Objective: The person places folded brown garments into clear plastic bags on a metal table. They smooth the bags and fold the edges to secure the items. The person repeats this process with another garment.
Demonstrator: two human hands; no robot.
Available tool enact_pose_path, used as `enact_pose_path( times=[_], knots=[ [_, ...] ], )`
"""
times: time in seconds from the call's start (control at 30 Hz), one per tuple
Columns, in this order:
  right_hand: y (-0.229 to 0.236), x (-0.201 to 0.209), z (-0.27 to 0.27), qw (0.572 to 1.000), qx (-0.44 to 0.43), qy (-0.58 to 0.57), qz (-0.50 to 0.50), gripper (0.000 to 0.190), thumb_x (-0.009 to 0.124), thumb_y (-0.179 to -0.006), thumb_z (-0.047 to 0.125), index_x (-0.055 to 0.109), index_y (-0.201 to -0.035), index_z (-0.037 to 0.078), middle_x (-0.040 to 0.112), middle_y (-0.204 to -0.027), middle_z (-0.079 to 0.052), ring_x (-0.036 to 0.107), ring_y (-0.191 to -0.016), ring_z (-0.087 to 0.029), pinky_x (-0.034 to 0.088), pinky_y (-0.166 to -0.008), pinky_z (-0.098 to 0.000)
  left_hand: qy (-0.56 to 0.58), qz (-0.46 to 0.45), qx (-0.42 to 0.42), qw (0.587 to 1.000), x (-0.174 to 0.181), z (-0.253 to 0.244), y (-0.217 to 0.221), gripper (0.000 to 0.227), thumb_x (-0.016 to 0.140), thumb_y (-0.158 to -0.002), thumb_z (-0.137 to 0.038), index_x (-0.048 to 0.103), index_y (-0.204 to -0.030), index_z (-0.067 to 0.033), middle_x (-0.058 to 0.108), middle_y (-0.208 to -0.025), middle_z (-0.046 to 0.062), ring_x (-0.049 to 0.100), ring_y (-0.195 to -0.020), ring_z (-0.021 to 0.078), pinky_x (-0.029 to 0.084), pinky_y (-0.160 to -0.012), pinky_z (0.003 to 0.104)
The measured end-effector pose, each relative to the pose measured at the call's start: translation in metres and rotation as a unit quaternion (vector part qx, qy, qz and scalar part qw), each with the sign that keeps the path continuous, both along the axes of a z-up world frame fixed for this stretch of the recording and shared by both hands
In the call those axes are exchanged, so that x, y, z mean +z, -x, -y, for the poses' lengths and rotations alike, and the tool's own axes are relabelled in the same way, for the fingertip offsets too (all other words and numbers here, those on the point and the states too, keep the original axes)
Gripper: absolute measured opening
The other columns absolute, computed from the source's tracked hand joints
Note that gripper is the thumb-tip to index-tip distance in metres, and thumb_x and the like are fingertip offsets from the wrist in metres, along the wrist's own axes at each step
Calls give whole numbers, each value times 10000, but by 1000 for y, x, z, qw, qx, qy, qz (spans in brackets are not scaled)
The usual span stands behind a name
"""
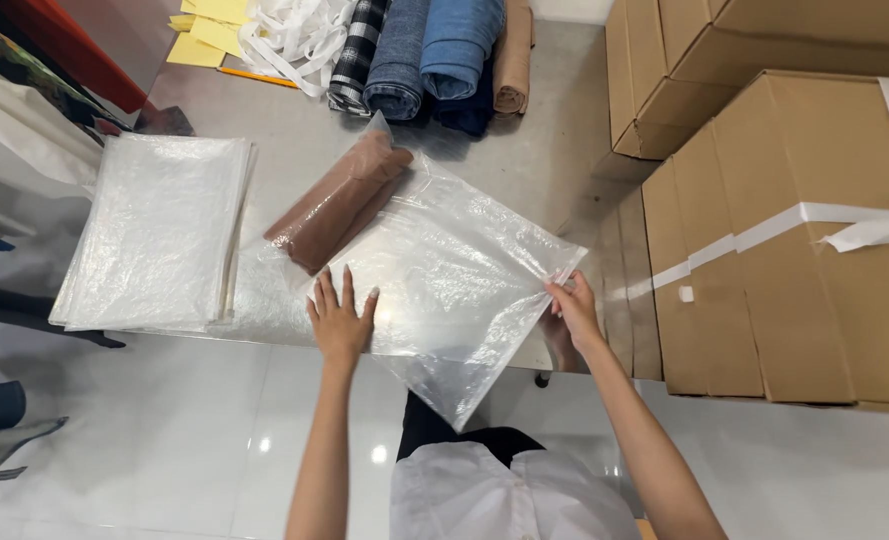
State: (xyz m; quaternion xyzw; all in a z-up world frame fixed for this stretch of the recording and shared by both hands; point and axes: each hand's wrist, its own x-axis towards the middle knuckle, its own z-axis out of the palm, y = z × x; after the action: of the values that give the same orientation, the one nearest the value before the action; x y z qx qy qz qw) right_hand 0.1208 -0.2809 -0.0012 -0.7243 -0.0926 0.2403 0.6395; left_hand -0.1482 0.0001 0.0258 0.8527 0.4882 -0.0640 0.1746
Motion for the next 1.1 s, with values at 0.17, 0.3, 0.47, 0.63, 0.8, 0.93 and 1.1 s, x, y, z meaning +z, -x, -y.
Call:
enact_pose_path(
  times=[0.17, 0.3, 0.47, 0.63, 0.8, 0.93, 1.1],
  knots=[
    [45, 47, 3, 999, 23, -16, -23, 239, 665, -928, 114, 487, -1081, 70, 537, -486, -26, 492, -444, -100, 363, -493, -202, -12, -23, -60, 998, -6, -39, -6, 824, 164, -973, -808, 184, -1636, -319, 111, -1715, 92, 68, -1582, 269, 50, -1268, 491],
    [61, 44, 11, 996, 41, 1, -85, 175, 712, -925, 134, 555, -992, 95, 579, -464, -104, 508, -399, -158, 444, -485, -244, -23, -54, -52, 997, -6, -61, -24, 734, 216, -1007, -731, 202, -1630, -344, 113, -1725, 0, 111, -1582, 258, 96, -1262, 559],
    [17, -5, 39, 990, 14, -43, -133, 126, 583, -1025, 234, 545, -944, 145, 566, -514, -98, 560, -445, -161, 506, -541, -249, -55, -31, -1, 998, -33, 1, -62, 744, 494, -970, -619, 411, -1565, -181, 355, -1606, 203, 316, -1481, 424, 206, -1152, 658],
    [-12, -17, 45, 969, -42, -72, -231, 179, 571, -1048, 325, 508, -958, 184, 626, -666, -97, 612, -549, -145, 635, -712, -300, -62, 176, -132, 973, -32, 118, -91, 338, 625, -950, -456, 628, -989, -120, 726, -785, 144, 753, -773, 339, 589, -656, 453],
    [-3, -22, 45, 976, -3, -54, -213, 158, 682, -946, 216, 637, -824, 128, 643, -650, -66, 610, -543, -104, 653, -680, -271, 511, 304, -6, 804, -24, 191, -107, 372, 536, -981, -379, 745, -964, -71, 763, -825, 133, 768, -765, 215, 627, -696, 315],
    [18, -41, 55, 973, 50, -28, -225, 194, 674, -894, 269, 650, -772, 119, 605, -605, -70, 604, -498, -146, 624, -558, -289, 676, 293, -56, 673, -14, 250, -101, 970, 266, -1005, -787, 632, -1247, 78, 723, -1054, 272, 737, -949, 340, 618, -801, 429],
    [85, 121, 40, 965, 231, 93, -84, 398, 595, -957, 219, 635, -596, 59, 509, -506, -69, 514, -483, -156, 499, -540, -280, 571, 461, 123, 667, -24, 271, -100, 563, 537, -1028, -621, 616, -833, -99, 505, -725, 8, 521, -637, 132, 465, -554, 248]
  ],
)
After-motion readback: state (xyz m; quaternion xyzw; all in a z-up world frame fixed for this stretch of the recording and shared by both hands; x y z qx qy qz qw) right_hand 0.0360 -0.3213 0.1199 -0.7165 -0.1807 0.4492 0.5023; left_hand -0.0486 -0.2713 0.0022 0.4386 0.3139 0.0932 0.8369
